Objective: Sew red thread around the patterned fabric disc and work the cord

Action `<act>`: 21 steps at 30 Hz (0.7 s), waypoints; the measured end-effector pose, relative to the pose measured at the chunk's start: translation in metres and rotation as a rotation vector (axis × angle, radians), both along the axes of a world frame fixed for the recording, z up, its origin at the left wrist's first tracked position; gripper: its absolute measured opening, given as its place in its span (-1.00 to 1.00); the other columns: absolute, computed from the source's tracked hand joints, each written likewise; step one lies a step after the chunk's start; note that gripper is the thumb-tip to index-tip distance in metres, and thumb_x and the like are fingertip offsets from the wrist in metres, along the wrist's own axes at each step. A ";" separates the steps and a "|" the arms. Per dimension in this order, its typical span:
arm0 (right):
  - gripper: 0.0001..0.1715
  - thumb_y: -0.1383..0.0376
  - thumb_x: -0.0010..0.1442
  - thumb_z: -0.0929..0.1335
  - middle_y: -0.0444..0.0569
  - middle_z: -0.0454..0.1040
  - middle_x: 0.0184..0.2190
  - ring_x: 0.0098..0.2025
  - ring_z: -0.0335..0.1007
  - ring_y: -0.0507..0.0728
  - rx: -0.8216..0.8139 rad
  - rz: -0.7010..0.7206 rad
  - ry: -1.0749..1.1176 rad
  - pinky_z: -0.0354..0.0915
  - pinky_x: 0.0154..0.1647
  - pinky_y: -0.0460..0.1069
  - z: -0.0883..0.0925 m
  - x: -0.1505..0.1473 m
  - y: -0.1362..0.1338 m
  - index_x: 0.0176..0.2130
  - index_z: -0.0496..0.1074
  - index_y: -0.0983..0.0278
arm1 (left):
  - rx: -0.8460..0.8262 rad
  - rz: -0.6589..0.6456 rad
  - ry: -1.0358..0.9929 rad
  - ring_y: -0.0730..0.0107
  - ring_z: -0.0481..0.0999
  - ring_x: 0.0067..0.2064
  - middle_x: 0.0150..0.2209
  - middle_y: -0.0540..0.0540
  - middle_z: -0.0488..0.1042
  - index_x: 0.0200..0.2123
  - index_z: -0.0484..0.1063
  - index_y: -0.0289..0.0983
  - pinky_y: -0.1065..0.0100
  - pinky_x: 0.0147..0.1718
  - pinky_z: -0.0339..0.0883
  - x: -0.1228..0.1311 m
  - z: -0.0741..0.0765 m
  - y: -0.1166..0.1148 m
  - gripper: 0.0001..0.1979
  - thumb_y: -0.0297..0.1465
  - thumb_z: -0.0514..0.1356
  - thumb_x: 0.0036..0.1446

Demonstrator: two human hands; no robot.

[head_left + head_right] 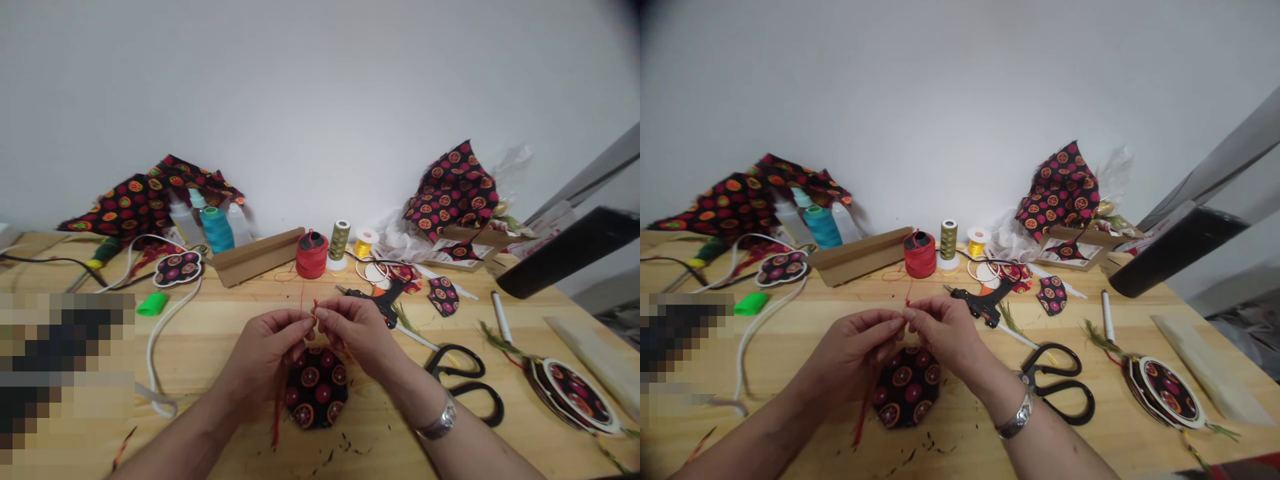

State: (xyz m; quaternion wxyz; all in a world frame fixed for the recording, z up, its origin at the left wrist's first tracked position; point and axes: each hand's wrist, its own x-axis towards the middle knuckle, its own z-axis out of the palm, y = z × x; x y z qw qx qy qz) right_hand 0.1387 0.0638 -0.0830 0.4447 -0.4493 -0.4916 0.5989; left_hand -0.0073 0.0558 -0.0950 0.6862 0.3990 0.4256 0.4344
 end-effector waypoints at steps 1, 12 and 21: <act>-0.74 0.18 -0.06 0.40 -0.20 0.30 -0.66 -0.71 0.07 -0.11 -0.005 -0.011 -0.007 0.00 -0.72 -0.16 0.000 0.000 0.000 -0.46 0.40 0.36 | -0.003 -0.006 0.000 0.66 0.12 -0.64 -0.69 0.08 0.28 -0.49 0.46 -0.34 0.56 -0.66 -0.06 0.000 0.000 0.000 -0.87 -0.37 0.24 -0.03; -0.80 0.24 -0.03 0.38 -0.22 0.29 -0.68 -0.72 0.06 -0.11 0.001 -0.033 0.004 0.01 -0.72 -0.17 -0.007 0.001 0.001 -0.51 0.34 0.33 | -0.014 -0.104 -0.083 0.72 0.12 -0.66 -0.57 0.01 0.36 -0.52 0.44 -0.38 0.55 -0.68 -0.12 -0.002 0.004 -0.001 -0.84 -0.40 0.19 0.03; -0.77 0.23 -0.03 0.36 -0.23 0.25 -0.72 -0.73 0.03 -0.12 0.007 -0.065 0.009 -0.03 -0.73 -0.18 0.000 0.002 0.001 -0.55 0.32 0.34 | -0.019 -0.122 -0.111 0.77 0.07 -0.67 -0.54 -0.02 0.39 -0.50 0.46 -0.39 0.58 -0.69 -0.15 -0.002 0.005 -0.002 -0.86 -0.43 0.19 0.03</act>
